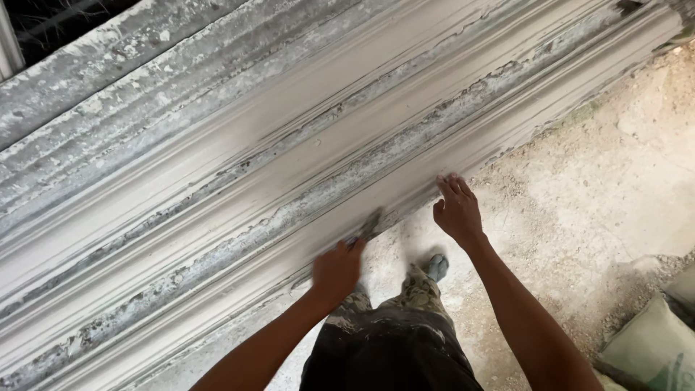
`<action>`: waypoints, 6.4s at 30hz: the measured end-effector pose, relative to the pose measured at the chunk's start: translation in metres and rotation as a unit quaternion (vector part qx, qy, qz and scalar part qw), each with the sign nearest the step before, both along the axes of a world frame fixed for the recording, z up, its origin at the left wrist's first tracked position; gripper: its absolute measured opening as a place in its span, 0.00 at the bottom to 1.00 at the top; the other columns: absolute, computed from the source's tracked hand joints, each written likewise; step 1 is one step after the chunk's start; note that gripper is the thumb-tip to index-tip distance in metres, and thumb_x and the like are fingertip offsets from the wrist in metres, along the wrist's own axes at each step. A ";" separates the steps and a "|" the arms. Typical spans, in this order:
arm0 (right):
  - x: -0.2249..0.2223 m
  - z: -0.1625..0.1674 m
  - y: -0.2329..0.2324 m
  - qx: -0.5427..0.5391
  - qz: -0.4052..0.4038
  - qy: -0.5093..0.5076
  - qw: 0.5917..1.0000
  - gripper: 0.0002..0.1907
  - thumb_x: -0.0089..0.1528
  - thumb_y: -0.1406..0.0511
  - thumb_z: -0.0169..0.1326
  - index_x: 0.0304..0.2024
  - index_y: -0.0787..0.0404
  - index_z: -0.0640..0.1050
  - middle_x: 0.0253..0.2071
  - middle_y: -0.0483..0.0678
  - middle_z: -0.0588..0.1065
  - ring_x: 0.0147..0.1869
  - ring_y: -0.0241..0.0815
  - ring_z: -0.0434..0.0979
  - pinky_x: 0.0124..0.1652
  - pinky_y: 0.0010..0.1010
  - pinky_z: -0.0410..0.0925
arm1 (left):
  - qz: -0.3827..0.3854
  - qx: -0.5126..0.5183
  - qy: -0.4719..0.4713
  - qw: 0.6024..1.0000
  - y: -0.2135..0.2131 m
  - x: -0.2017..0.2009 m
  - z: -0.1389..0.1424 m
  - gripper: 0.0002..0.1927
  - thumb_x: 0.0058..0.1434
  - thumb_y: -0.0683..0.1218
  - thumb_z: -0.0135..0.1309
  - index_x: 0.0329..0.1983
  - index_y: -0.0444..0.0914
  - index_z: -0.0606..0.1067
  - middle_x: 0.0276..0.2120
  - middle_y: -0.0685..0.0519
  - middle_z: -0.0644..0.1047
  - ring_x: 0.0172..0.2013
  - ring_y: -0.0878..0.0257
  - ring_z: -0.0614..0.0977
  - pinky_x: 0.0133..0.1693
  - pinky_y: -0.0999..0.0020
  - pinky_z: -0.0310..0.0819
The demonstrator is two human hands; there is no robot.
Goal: The person cleans white decorative plaster molding pieces in a workshop. They use a red scraper to remove dried plaster residue from the surface, wipe with a cloth, then use a small scraping tool by hand to clean plaster out of the grooved flutes of the moldings, working along each piece.
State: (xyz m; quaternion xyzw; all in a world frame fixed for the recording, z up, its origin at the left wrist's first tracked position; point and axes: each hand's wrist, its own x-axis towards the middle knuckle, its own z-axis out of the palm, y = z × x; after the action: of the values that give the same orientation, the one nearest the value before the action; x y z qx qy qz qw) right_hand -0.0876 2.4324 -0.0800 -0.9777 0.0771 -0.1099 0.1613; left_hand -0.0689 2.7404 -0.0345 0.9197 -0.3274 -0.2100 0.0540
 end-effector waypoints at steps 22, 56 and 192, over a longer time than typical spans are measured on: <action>0.054 -0.050 -0.254 0.028 0.030 0.062 0.997 0.43 0.60 0.66 0.51 0.73 0.81 0.51 0.70 0.88 0.45 0.78 0.84 0.36 0.73 0.61 0.46 | 0.044 -0.119 -0.113 0.985 -0.107 0.010 -0.026 0.15 0.66 0.48 0.54 0.55 0.49 0.80 0.30 0.51 0.80 0.15 0.62 0.74 0.15 0.66 0.65; 0.055 0.028 -0.250 0.092 -0.009 0.147 0.985 0.38 0.56 0.70 0.50 0.71 0.57 0.65 0.75 0.64 0.55 0.79 0.58 0.53 0.65 0.45 0.64 | -0.007 -0.065 -0.041 0.997 -0.274 0.037 -0.016 0.24 0.67 0.44 0.49 0.67 0.43 0.70 0.38 0.43 0.77 0.23 0.54 0.82 0.21 0.56 0.73; 0.126 -0.014 -0.729 0.322 -0.026 0.111 0.940 0.23 0.68 0.64 0.47 0.65 0.66 0.70 0.56 0.61 0.77 0.59 0.52 0.79 0.48 0.39 0.74 | 0.148 -0.096 0.004 0.984 -0.725 0.070 -0.027 0.17 0.69 0.46 0.47 0.59 0.45 0.76 0.30 0.46 0.79 0.16 0.56 0.79 0.15 0.59 0.72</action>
State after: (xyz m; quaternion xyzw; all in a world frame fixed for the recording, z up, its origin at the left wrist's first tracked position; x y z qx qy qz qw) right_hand 0.0385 1.7038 -0.0944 -0.8772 0.1513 0.0257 0.4550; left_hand 0.0006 2.0150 -0.0617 0.9477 -0.2059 -0.1705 0.1741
